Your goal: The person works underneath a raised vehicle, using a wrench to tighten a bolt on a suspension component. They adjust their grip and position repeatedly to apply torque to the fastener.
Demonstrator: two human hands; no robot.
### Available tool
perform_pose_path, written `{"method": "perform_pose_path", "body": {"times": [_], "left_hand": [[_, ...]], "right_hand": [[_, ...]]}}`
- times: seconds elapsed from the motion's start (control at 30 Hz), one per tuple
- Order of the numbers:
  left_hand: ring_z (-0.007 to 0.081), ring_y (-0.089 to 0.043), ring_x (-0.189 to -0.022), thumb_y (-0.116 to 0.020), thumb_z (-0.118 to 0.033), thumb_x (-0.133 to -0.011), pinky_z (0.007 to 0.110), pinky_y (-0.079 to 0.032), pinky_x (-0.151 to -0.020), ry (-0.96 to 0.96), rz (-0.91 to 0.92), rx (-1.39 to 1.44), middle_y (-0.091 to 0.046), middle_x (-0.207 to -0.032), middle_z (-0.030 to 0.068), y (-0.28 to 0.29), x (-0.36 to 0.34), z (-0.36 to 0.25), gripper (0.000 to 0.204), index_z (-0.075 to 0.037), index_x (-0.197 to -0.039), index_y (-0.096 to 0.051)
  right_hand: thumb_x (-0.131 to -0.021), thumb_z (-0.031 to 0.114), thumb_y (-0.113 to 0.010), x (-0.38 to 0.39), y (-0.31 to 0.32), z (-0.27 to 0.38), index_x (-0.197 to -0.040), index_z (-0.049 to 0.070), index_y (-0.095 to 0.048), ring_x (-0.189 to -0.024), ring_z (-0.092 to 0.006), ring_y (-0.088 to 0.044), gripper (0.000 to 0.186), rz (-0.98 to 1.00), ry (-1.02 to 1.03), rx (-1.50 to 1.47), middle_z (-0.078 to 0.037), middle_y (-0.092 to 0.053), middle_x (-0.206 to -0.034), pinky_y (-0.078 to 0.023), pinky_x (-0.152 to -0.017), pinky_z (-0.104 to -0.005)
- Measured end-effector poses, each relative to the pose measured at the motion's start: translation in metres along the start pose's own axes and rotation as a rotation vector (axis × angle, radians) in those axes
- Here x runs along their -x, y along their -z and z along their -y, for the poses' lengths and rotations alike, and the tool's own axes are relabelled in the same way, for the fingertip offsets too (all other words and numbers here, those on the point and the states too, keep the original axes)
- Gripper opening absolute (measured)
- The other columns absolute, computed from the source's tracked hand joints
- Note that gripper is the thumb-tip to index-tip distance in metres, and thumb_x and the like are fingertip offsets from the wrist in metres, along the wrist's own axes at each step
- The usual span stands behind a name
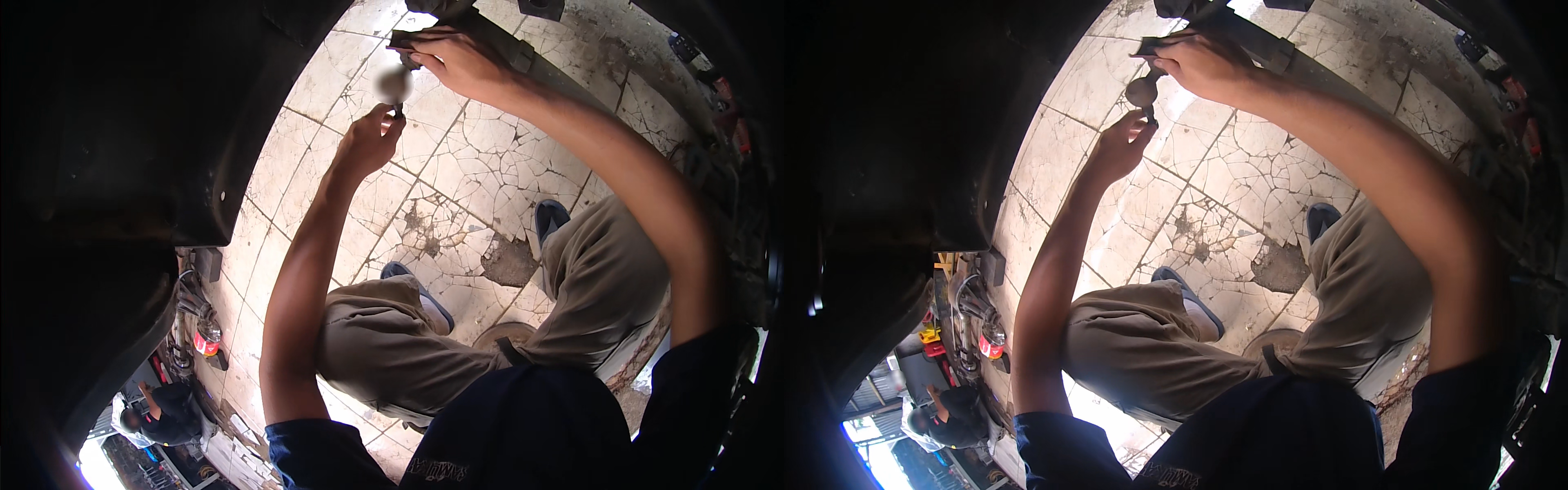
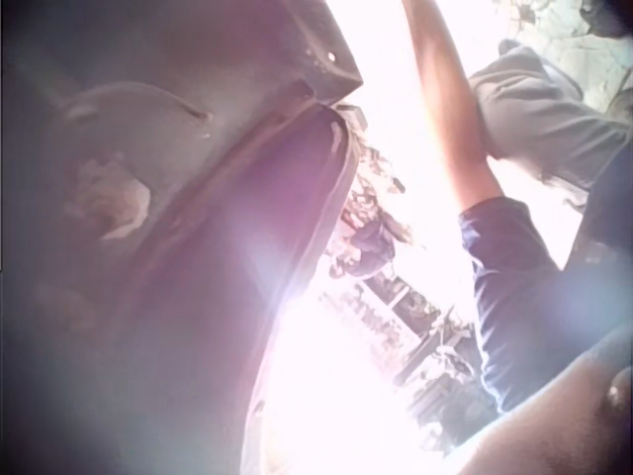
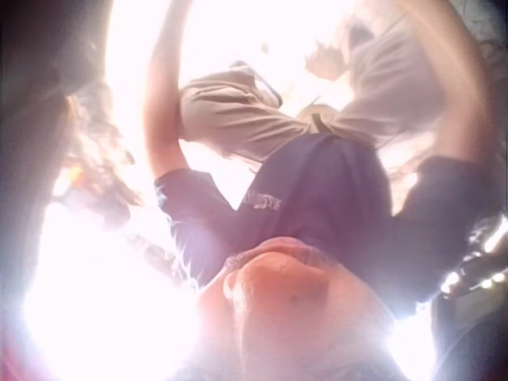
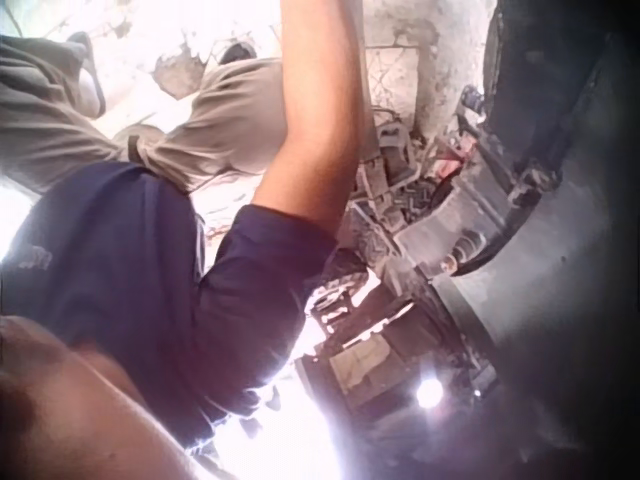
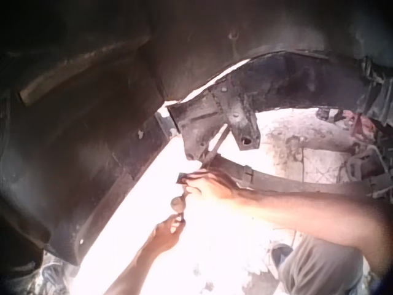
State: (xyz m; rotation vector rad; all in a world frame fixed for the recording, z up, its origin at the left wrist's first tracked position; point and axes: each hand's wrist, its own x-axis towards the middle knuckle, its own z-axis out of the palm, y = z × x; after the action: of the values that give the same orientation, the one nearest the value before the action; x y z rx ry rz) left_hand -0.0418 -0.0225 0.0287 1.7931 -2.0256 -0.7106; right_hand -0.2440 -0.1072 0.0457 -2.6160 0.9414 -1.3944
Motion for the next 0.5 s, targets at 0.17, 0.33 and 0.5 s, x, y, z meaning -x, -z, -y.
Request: {"method": "perform_pose_path", "body": {"times": [0.17,0.33,0.5], "left_hand": [[0.0297,-0.063,-0.102,-0.055,-0.033,-0.093,0.039,-0.05,-0.084,0.007,0.021,0.055,-0.066,-0.105,0.0152,-0.003,-0.001,0.003,0.041,-0.006,-0.123,-0.052],[0.0287,-0.064,-0.101,-0.056,-0.028,-0.093,0.038,-0.051,-0.083,-0.021,0.051,0.089,-0.065,-0.107,0.0145,-0.001,0.001,0.006,0.041,-0.007,-0.126,-0.048],[0.0281,-0.064,-0.099,-0.057,-0.022,-0.092,0.038,-0.052,-0.08,-0.079,0.032,0.141,-0.065,-0.106,0.0142,-0.007,0.0,0.021,0.041,-0.007,-0.128,-0.047]], "right_hand": [[-0.088,0.023,-0.056,0.002,-0.003,0.005,-0.08,0.005,-0.065,-0.081,-0.0307,-0.063,0.022,0.085,-0.047,0.077,-0.011,-0.065,-0.082,-0.05,-0.075,-0.0403],[-0.085,0.008,-0.059,0.002,0.005,0.001,-0.092,-0.001,-0.065,-0.091,-0.0341,-0.06,0.013,0.145,-0.033,-0.008,-0.016,-0.065,-0.095,-0.047,-0.083,-0.0402],[-0.084,0.016,-0.06,-0.002,0.009,0.01,-0.082,0.004,-0.066,-0.088,-0.0324,-0.062,0.013,0.1,-0.047,-0.027,-0.015,-0.066,-0.086,-0.049,-0.077,-0.041]]}}
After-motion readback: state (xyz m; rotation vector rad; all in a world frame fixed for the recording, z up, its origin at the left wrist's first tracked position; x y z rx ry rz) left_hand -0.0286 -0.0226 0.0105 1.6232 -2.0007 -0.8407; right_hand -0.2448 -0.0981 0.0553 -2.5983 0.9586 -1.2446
